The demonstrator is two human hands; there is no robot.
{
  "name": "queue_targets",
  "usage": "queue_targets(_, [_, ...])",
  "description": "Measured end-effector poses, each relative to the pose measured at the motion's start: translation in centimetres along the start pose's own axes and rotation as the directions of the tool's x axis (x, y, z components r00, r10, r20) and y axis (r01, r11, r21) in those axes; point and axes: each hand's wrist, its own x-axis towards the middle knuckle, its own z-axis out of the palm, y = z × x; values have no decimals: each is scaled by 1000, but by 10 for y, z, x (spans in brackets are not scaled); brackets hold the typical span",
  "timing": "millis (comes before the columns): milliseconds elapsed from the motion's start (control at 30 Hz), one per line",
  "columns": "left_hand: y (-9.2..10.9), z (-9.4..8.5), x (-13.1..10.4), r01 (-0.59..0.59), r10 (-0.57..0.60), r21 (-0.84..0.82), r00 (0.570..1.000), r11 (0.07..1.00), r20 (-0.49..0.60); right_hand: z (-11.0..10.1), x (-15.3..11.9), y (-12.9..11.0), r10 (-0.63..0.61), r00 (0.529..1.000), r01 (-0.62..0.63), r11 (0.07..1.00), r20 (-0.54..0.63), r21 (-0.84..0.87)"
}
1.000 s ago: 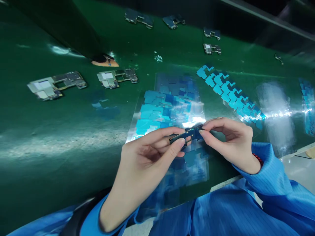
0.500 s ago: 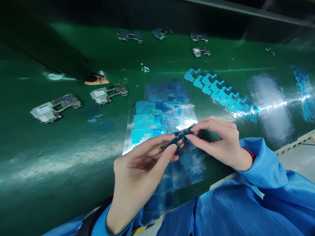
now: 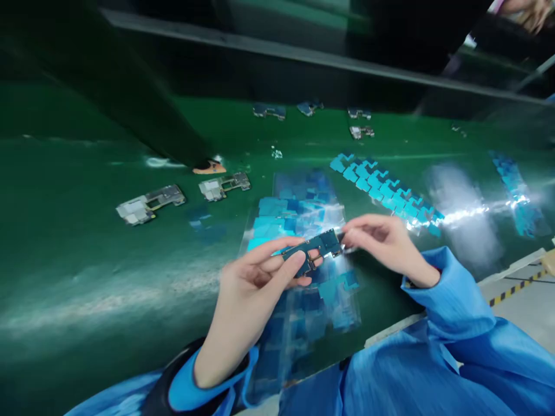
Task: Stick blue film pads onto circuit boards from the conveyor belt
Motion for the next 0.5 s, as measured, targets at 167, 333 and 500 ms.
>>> queue_targets(167, [-3, -1, 2, 11, -10, -23, 998, 1000, 56, 1, 1, -5, 150, 968, -172, 981, 201, 94])
queue_targets(333, [-2, -1, 5, 30, -12, -135, 991, 990, 132, -42, 68, -6, 82, 997, -82, 989, -4, -125])
queue_targets(500, [-6, -6, 13, -15, 35, -115, 985, 993, 172, -80, 175, -4, -54, 994, 19, 936, -92, -353])
